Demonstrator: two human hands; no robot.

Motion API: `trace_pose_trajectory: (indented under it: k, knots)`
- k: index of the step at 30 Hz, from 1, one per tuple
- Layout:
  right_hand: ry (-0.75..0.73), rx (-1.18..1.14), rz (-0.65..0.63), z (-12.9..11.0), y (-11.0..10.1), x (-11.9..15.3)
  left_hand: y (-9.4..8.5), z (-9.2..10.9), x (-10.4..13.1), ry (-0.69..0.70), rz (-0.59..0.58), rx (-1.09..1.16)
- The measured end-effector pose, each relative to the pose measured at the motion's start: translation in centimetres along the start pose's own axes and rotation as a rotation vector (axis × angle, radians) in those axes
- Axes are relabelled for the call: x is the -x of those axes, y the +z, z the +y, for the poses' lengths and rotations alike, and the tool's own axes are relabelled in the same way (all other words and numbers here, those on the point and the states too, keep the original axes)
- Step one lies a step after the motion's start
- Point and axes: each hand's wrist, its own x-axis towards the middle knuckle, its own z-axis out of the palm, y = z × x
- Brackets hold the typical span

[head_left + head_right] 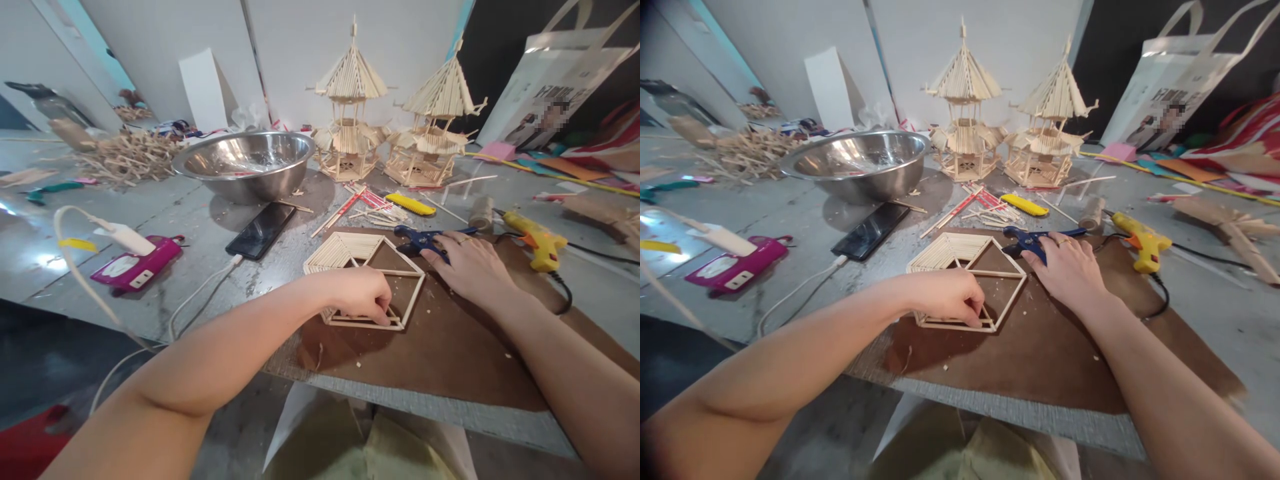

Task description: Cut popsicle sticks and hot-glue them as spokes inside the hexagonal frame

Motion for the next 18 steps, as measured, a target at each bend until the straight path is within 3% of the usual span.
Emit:
trace_pose_trajectory:
  k: [8, 13, 18]
  knots:
    - [-0.018, 0.016, 0.001, 0.26, 0.13, -0.01, -0.12, -0.32, -0.05, -0.019, -0.075, 0.028]
    - [-0.049, 0.028, -0.003, 0.4, 0.13, -0.05, -0.34, -0.31, -0.07, 0.007, -0.056, -0.003]
    - [-0.042, 0.022, 0.0, 0.23, -0.1, 0.09, -0.42, -0.36, -0.08, 0.019, -0.142, 0.018]
